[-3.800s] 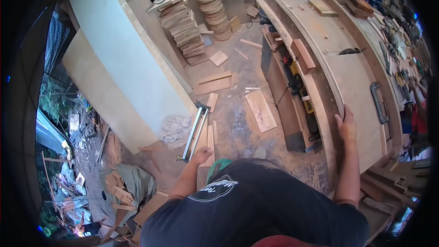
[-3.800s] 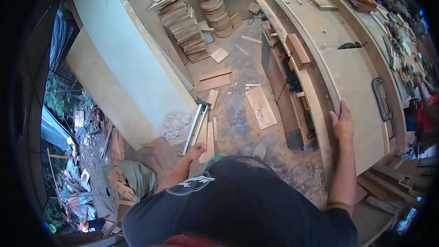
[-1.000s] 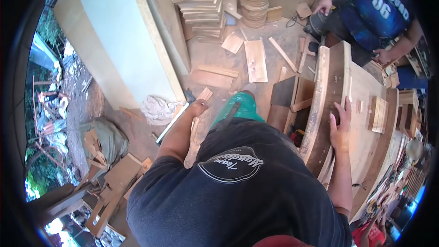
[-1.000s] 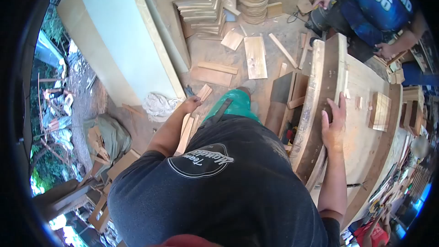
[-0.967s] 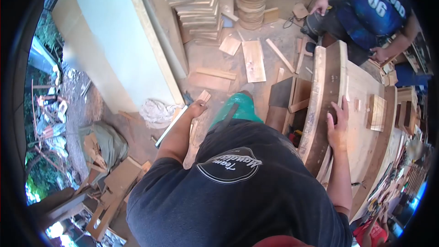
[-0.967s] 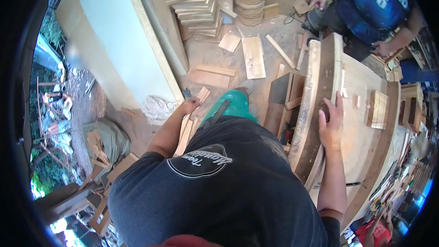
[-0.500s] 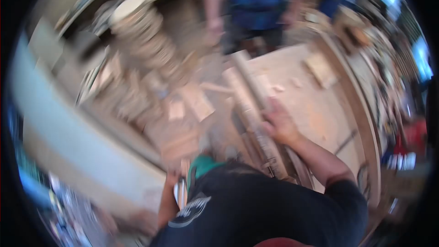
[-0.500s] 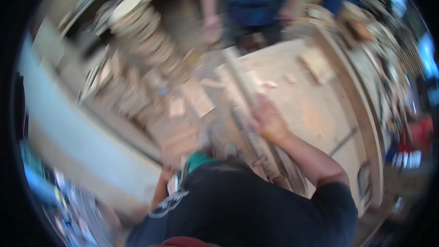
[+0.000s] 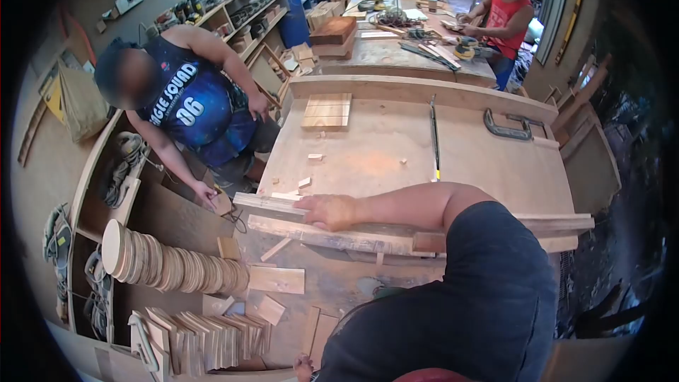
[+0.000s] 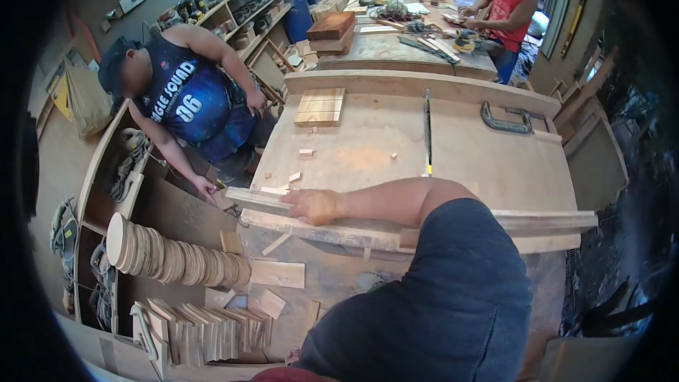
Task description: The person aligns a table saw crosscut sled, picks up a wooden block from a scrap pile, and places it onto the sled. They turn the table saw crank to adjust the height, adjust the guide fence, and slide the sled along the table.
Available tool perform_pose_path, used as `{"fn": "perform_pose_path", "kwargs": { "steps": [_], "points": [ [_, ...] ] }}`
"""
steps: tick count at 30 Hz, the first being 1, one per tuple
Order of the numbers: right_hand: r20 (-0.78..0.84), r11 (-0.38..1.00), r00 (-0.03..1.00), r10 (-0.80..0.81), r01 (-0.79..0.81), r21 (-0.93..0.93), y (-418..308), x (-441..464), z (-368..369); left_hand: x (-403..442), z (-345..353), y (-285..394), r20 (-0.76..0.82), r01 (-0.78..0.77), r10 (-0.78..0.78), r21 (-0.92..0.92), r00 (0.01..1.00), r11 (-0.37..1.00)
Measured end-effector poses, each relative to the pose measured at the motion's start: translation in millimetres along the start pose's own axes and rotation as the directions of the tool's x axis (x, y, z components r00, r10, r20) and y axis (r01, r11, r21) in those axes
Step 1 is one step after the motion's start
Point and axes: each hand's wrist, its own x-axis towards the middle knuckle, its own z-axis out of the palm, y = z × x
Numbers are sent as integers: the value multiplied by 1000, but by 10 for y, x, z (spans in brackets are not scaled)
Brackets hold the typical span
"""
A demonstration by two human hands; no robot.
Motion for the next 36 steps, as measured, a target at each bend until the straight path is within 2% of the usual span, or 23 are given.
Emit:
{"fn": "perform_pose_path", "kwargs": {
  "steps": [3,5,7,9,11,14,16,19,21,23,25,27,29,31,33,34,36],
  "points": [
    [-98,998,993,64,-62,14,-95,-22,-6,129,-105,231,62,-91,90,10,994,996],
    [-96,993,989,112,-115,-30,-129,-4,34,83,-2,194,140,-139,133,35,981,990],
    [-249,946,933,261,-299,-125,-183,-33,72,92,219,290,217,-198,182,57,959,979],
    [-272,847,859,433,-491,-202,-344,-47,103,154,340,495,289,-269,237,79,927,960],
    [-203,786,815,543,-578,-218,-523,-87,201,192,353,731,326,-343,298,90,897,935],
    [-240,767,823,515,-568,-298,-941,-478,299,187,81,1137,339,-470,423,66,840,880],
    [-266,924,913,311,-355,-139,-1082,-846,318,119,-27,1444,355,-507,456,59,816,860],
    [-377,959,893,247,-281,-37,-1279,-1550,266,16,158,1725,429,-530,452,77,782,844],
    [-459,955,852,250,-296,-29,-1314,-2086,136,-25,508,1937,499,-523,407,112,765,845],
    [-484,912,834,266,-380,-154,-1254,-2671,-39,-100,747,2203,537,-550,418,105,732,829],
    [-592,888,729,344,-457,-47,-1262,-3306,-264,-57,1173,2553,586,-551,392,113,709,827],
    [-637,810,639,431,-585,-38,-1238,-3961,-454,-28,1539,2895,607,-559,387,118,695,821],
    [-704,746,548,452,-665,-39,-1229,-4657,-658,-10,1890,3298,620,-563,379,123,687,817],
    [-674,645,461,577,-763,30,-1203,-5340,-725,-29,2151,3634,627,-562,372,129,684,817],
    [-713,569,374,593,-821,42,-1188,-5855,-672,-62,2298,3888,630,-577,386,121,674,808],
    [-701,580,382,601,-813,55,-1210,-5985,-571,-49,2465,4063,643,-570,372,124,670,812],
    [-609,497,316,727,-854,151,-1203,-6150,-499,-113,2674,4247,650,-569,372,114,663,814]
  ]
}}
